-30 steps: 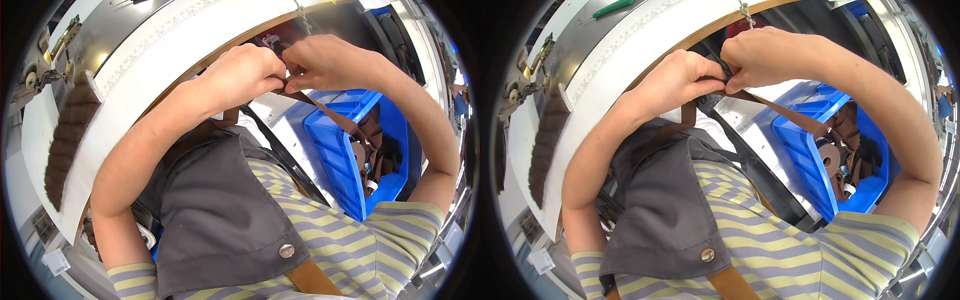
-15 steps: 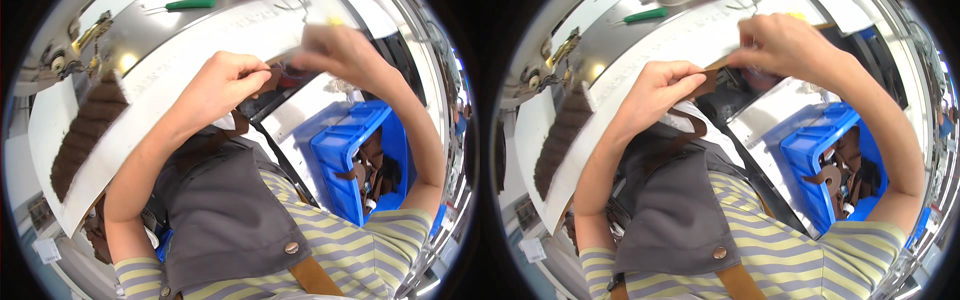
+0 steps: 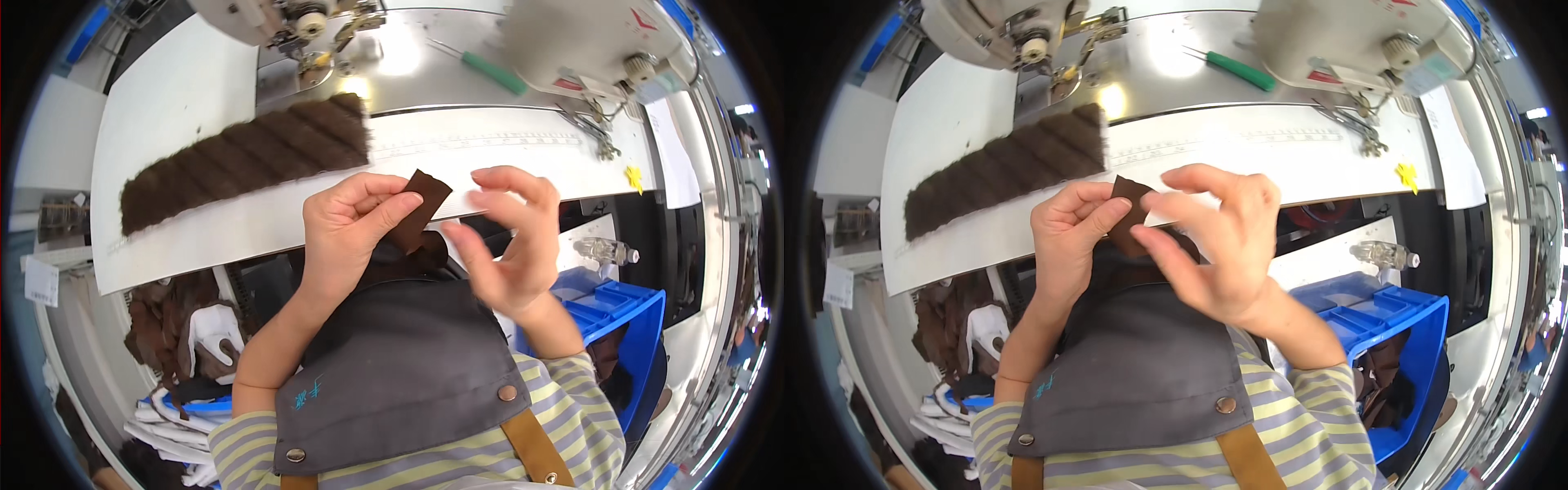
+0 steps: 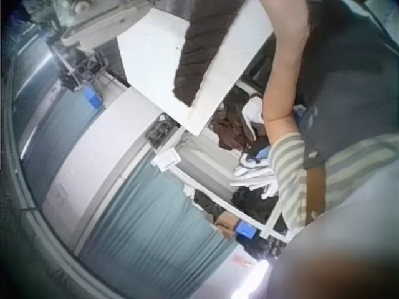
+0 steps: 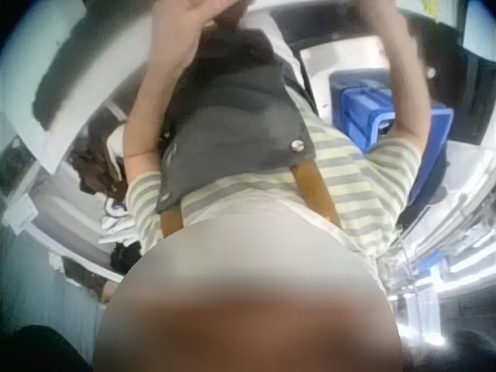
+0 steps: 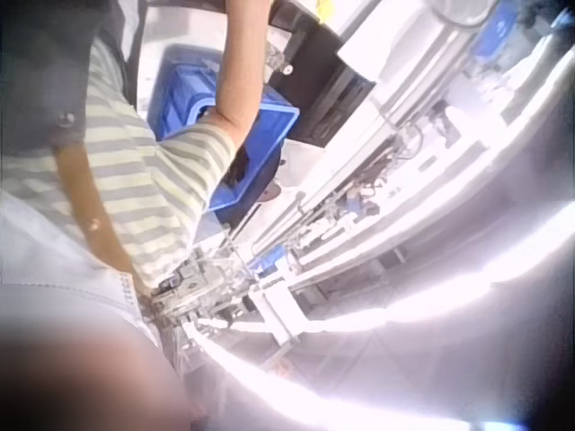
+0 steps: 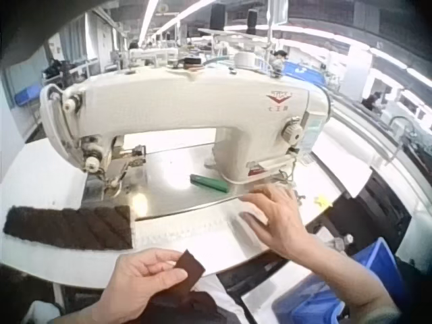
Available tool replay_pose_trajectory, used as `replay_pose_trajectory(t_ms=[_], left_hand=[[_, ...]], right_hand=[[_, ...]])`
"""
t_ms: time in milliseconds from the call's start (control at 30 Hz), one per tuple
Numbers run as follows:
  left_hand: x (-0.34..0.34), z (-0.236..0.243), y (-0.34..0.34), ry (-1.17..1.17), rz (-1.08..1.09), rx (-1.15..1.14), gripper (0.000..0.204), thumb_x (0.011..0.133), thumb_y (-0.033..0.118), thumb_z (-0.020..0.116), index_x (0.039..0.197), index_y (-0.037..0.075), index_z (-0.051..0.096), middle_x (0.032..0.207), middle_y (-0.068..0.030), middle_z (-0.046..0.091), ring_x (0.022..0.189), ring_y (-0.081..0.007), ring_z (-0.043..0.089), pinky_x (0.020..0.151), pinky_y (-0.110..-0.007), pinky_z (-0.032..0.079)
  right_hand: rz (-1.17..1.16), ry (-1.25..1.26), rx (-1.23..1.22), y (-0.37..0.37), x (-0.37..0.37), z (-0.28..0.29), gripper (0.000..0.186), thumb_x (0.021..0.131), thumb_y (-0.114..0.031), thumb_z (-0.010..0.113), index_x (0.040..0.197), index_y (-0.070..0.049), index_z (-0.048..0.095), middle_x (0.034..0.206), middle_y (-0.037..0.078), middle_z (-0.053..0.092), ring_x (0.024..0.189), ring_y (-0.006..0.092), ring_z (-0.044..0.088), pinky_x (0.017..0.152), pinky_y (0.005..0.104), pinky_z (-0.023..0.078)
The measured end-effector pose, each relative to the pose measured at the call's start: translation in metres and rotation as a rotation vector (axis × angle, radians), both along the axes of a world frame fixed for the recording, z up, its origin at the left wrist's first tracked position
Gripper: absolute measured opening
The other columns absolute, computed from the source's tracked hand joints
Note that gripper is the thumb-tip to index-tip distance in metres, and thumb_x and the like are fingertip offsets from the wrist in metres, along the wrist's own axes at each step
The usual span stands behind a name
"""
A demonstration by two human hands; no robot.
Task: Sewing together strips of fur and fabric material using an industrial sewing machine.
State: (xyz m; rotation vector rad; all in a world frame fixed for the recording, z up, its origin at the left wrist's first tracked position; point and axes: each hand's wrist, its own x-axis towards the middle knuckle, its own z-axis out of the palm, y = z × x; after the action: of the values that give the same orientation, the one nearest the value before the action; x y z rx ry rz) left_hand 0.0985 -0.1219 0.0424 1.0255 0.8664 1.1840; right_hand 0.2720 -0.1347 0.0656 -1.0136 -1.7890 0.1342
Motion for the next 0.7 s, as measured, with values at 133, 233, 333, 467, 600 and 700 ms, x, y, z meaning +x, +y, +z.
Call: replay_pose_trajectory(t_ms=[133,233,333,467,600,700], left_hand=[[-0.014,-0.006,-0.003,0.042,0.06,0.02,0.013,0.084,0.0,0.065,0.096,-0.005,0.066,0.085,-0.0055,0.067,0.075,-0.007,0.061,0.066,-0.018,0.048],[-0.023,-0.016,-0.003,0.056,0.067,0.068,0.012,0.084,-0.001,0.065,0.096,-0.005,0.066,0.087,-0.0042,0.064,0.076,-0.0061,0.058,0.065,-0.017,0.046],[-0.03,-0.019,-0.002,0.145,0.085,0.171,0.012,0.084,-0.003,0.065,0.095,-0.005,0.066,0.088,-0.0032,0.062,0.076,-0.0061,0.056,0.064,-0.017,0.044],[-0.024,-0.013,-0.004,0.124,0.141,0.222,0.012,0.083,-0.004,0.065,0.095,-0.004,0.066,0.088,-0.0034,0.061,0.077,-0.0062,0.057,0.065,-0.017,0.045],[-0.023,-0.003,0.001,-0.055,0.159,0.085,0.014,0.083,-0.004,0.064,0.096,-0.003,0.066,0.088,-0.0039,0.062,0.078,-0.0063,0.057,0.067,-0.018,0.045],[-0.033,-0.004,0.004,0.13,0.109,0.165,0.018,0.083,-0.004,0.064,0.101,-0.002,0.065,0.088,-0.0038,0.062,0.078,-0.0063,0.057,0.068,-0.019,0.046]], right_hand=[[0.0,-0.073,-0.076,0.014,-0.024,-0.008,0.031,0.068,-0.013,0.076,0.098,-0.014,0.067,0.09,0.0,0.061,0.078,0.0141,0.055,0.074,0.0314,0.031],[0.058,-0.041,-0.152,0.021,-0.028,-0.016,0.031,0.07,-0.014,0.076,0.1,-0.012,0.067,0.086,-0.001,0.062,0.075,0.0138,0.054,0.072,0.0302,0.031],[0.091,0.006,-0.229,0.021,-0.032,-0.02,0.028,0.073,-0.013,0.075,0.1,-0.011,0.068,0.085,0.0,0.065,0.075,0.013,0.056,0.071,0.0291,0.031],[0.15,0.071,-0.354,0.017,-0.034,-0.017,0.019,0.077,-0.011,0.072,0.096,-0.011,0.069,0.08,-0.001,0.067,0.073,0.0123,0.058,0.07,0.0285,0.031],[0.208,0.118,-0.479,0.019,-0.034,-0.014,0.007,0.081,-0.011,0.068,0.088,-0.011,0.068,0.074,-0.002,0.065,0.068,0.0122,0.054,0.071,0.0285,0.031],[0.234,0.11,-0.495,0.024,-0.033,-0.015,0.001,0.082,-0.011,0.066,0.083,-0.011,0.067,0.071,-0.002,0.064,0.064,0.0127,0.052,0.072,0.0289,0.031]])
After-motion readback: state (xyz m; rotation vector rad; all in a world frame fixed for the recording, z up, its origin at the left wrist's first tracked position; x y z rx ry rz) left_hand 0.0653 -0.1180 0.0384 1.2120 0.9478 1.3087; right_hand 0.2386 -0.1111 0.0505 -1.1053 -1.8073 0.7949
